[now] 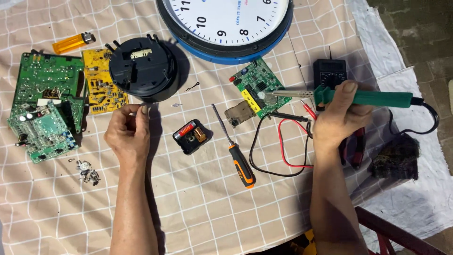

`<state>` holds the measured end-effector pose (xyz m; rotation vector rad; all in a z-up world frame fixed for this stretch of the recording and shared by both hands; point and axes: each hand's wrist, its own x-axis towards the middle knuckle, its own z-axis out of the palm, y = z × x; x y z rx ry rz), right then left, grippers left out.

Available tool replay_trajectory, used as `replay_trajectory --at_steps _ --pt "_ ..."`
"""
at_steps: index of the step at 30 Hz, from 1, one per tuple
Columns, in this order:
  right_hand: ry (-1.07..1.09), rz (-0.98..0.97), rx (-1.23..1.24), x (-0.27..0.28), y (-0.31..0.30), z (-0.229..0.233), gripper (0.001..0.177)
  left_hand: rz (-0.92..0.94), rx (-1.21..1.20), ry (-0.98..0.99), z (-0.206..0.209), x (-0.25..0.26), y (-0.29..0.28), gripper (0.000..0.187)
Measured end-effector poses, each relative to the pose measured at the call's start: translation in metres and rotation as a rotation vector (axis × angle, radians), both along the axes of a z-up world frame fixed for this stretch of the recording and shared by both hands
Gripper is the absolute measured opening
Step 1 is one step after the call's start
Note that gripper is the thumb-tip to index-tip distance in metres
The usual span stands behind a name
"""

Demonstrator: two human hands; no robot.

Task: The person works on a small black electronic component containing a battery, using a multimeter to test connections and a soldering iron to apply heat. The workspace includes various circuit boards, a disassembled clock, and other tools laid out on a checkered cloth.

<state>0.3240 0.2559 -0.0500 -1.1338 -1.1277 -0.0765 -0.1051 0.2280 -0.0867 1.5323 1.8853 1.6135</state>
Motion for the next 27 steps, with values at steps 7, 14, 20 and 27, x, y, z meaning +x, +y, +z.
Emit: replay_trajectory --at_steps 7,14,20,27 --pt "0.012 -0.025 0.007 -0.016 0.0 0.01 0.033 -0.011 -0.02 -0.031 -0.004 0.0 -0.002 0.008" --pt "0.097 0.038 -0.016 -0.023 -0.009 0.003 0.034 0.015 -0.021 -0.036 -0.001 0.009 0.005 0.009" --pt "-0.253 0.053 -0.075 -0.105 -0.067 0.026 0.021 0.001 -0.087 0.029 0.019 0.008 -0.003 0.004" --pt "-0.016 0.7 0.241 -0.113 -0.063 -0.027 0.044 0.033 0.014 -0.004 0.017 0.009 0.001 0.005"
